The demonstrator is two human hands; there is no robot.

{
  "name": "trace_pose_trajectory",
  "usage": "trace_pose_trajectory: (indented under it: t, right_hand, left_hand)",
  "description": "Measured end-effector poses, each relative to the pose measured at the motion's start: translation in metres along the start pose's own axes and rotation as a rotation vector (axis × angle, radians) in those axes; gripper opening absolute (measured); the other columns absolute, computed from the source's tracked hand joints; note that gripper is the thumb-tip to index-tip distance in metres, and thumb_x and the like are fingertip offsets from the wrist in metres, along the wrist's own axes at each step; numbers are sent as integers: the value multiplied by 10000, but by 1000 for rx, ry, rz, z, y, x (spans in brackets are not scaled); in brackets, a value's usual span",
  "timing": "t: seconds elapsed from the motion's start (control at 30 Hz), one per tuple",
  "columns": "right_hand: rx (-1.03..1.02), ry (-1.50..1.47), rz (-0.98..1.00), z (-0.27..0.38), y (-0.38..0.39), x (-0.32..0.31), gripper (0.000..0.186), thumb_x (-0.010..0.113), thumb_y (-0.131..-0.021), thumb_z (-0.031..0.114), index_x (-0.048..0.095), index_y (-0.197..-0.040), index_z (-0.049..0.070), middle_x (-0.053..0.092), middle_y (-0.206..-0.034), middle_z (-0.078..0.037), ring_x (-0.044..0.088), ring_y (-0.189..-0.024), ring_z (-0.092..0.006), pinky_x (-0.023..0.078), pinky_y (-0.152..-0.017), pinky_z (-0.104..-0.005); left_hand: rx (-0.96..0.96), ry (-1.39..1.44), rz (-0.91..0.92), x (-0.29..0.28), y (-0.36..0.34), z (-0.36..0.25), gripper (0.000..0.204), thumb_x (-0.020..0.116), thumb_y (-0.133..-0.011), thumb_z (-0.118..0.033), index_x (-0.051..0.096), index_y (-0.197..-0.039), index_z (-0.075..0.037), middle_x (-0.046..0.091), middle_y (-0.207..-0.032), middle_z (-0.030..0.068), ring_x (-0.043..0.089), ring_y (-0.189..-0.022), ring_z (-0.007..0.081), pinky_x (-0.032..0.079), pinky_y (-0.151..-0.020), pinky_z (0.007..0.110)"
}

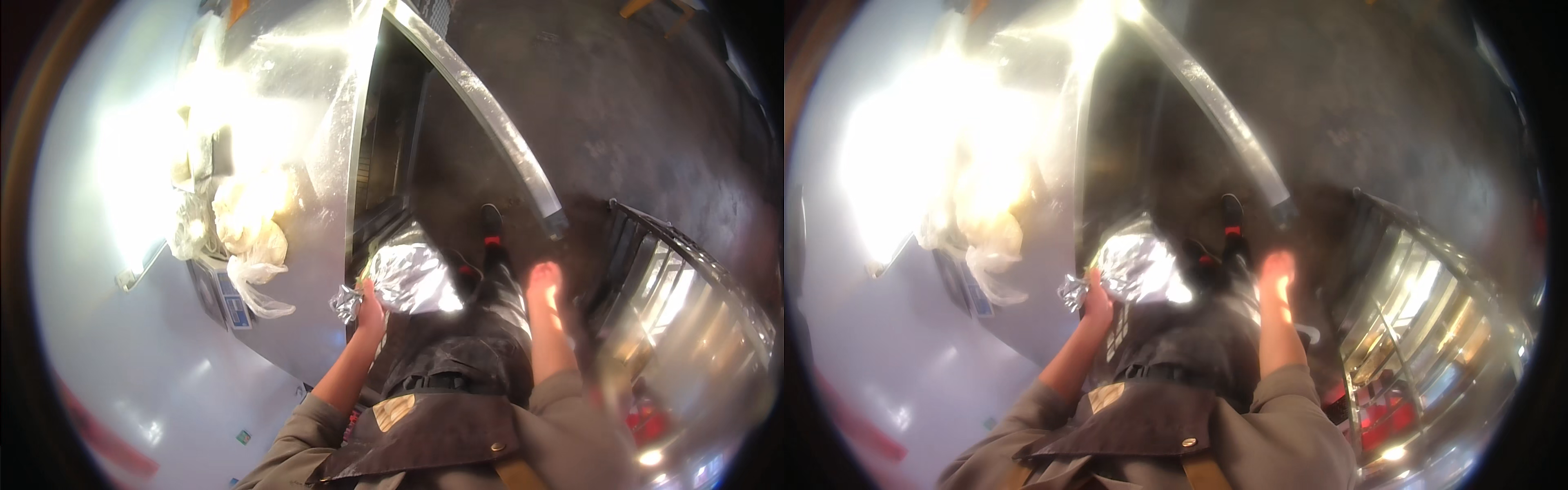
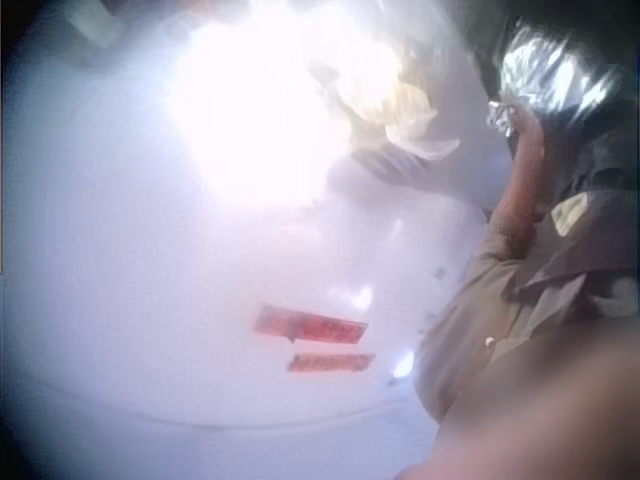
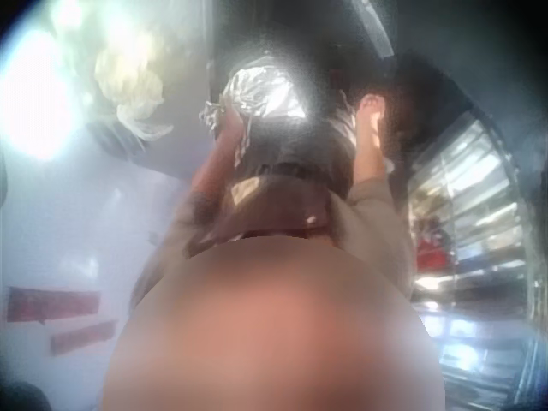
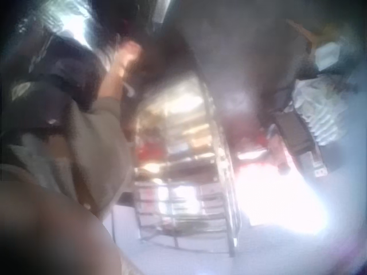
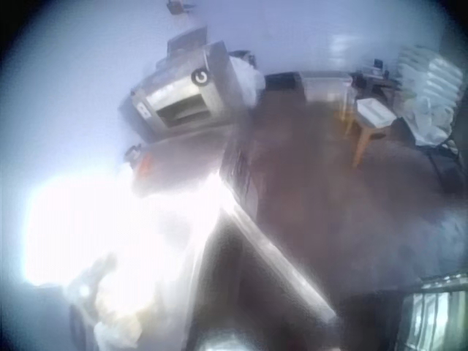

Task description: The person handles dough on a stainless steel counter, using a scraper to move and portion it, then places portions into plastic bags and ties them. A coworker is visible in the background near an oven.

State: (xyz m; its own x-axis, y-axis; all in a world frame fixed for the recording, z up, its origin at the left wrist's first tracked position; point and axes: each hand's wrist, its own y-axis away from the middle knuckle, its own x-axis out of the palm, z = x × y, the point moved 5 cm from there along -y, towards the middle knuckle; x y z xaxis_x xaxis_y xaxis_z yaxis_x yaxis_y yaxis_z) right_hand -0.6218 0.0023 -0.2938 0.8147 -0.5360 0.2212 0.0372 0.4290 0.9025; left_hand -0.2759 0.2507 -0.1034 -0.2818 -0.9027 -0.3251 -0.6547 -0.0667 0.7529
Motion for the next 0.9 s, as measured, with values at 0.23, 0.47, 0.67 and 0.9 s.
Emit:
trace_pose_trajectory:
  t: [0.23, 0.47, 0.67, 0.9]
  right_hand:
    - [0, 532, 967, -76, 99, 186, 507, 408, -1108, 485, 588, -1373, 92, 653, -1339, -63, 590, -1246, -246, 454, -1069, -439]
    - [249, -9, 538, -89, 101, 240, 448, 613, -1006, 154, 533, -1425, 17, 634, -1340, -117, 606, -1238, -258, 483, -1062, -396]
    - [-6, 435, 399, -138, -34, 270, 365, 755, -844, 65, 659, -1185, -24, 723, -982, -86, 687, -818, -166, 555, -715, -318]
    - [259, 809, 883, -331, -52, 397, 623, 759, -904, 267, 559, -1436, 13, 713, -1238, -164, 719, -1004, -229, 574, -840, -351]
  left_hand:
    - [-157, 22, 105, 96, -3, -25, 625, 589, -999, -586, 525, -1378, -93, 586, -1267, 53, 622, -1155, 224, 561, -911, 413]
    - [748, -466, 163, 142, -32, -38, 209, 535, -1083, -176, 603, -1219, -32, 682, -1108, 143, 682, -915, 298, 552, -795, 410]
    - [644, -697, 597, 121, -68, -29, 690, 700, -935, -142, 406, -1544, -6, 659, -1284, 170, 694, -1101, 256, 521, -971, 350]
    - [347, -1042, 351, -7, -62, -23, 722, 707, -908, -211, 430, -1553, -42, 571, -1459, 255, 689, -1187, 331, 509, -1043, 400]
